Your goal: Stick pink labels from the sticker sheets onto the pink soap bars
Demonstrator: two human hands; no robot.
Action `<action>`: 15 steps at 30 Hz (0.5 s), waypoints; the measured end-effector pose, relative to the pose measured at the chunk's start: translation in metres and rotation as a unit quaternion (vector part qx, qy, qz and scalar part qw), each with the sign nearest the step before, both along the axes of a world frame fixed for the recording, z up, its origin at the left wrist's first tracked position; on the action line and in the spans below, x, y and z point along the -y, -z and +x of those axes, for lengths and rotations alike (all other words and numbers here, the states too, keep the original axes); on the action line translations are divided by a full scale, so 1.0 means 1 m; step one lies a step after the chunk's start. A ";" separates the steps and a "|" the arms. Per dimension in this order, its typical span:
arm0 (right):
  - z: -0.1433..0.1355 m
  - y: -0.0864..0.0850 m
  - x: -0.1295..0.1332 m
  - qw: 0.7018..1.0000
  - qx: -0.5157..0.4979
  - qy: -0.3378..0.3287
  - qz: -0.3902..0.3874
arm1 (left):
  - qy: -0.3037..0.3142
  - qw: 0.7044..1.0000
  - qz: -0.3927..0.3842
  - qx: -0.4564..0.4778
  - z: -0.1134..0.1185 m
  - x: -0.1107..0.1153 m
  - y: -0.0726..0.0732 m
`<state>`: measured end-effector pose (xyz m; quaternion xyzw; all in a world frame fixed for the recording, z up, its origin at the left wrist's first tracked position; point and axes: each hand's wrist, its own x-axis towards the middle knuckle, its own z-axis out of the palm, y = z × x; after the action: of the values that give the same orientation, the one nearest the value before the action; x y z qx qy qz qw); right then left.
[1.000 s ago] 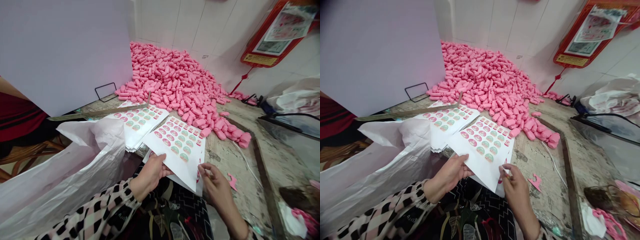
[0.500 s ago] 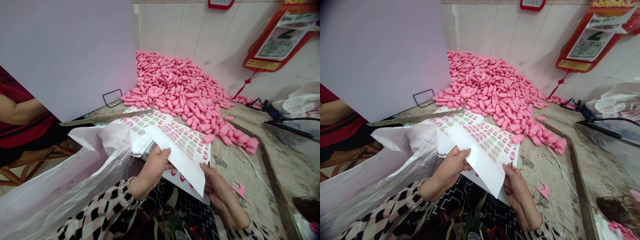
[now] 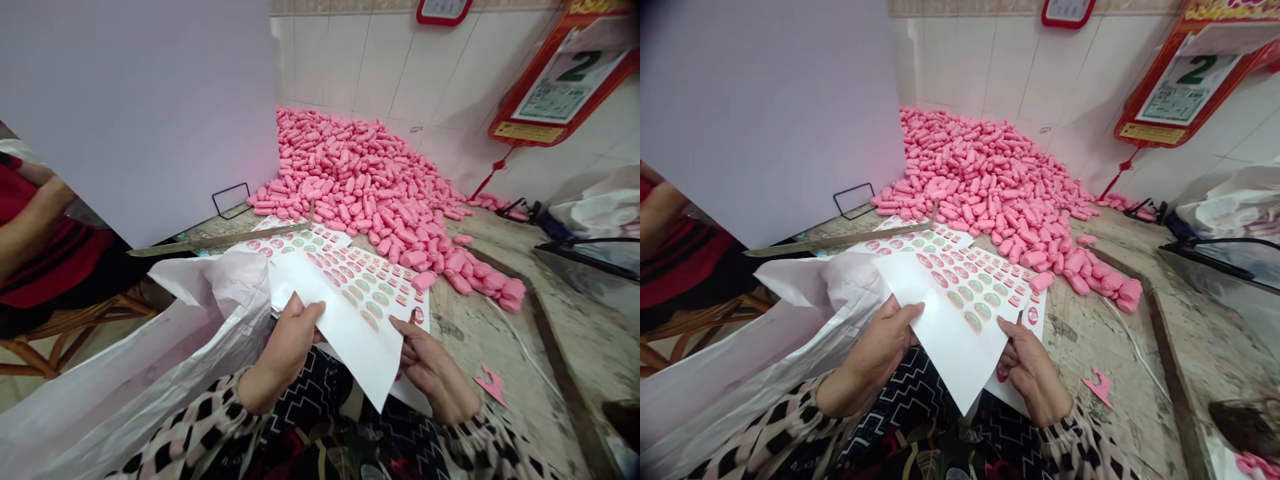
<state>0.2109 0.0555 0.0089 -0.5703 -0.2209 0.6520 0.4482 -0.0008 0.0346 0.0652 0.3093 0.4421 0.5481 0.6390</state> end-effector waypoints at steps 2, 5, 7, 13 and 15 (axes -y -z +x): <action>-0.009 -0.003 -0.004 1.000 -0.006 0.003 0.003 | -0.019 1.000 -0.004 0.002 -0.011 0.003 0.010; -0.021 -0.009 -0.011 0.998 0.021 0.004 0.067 | -0.044 0.999 -0.018 0.009 -0.026 0.006 0.023; -0.027 -0.011 -0.018 0.995 0.035 -0.001 0.091 | -0.053 0.998 -0.037 0.020 -0.032 0.006 0.027; -0.028 -0.003 -0.047 0.988 0.056 -0.009 0.143 | 0.012 0.995 -0.087 0.041 -0.041 0.002 0.034; -0.027 0.001 -0.057 0.989 0.059 -0.010 0.132 | 0.042 0.993 -0.103 0.050 -0.044 0.001 0.037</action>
<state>0.1840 0.1129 0.0076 -0.5411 -0.3367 0.5868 0.4994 -0.0449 0.0337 0.0283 0.2322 0.4507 0.4872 0.7111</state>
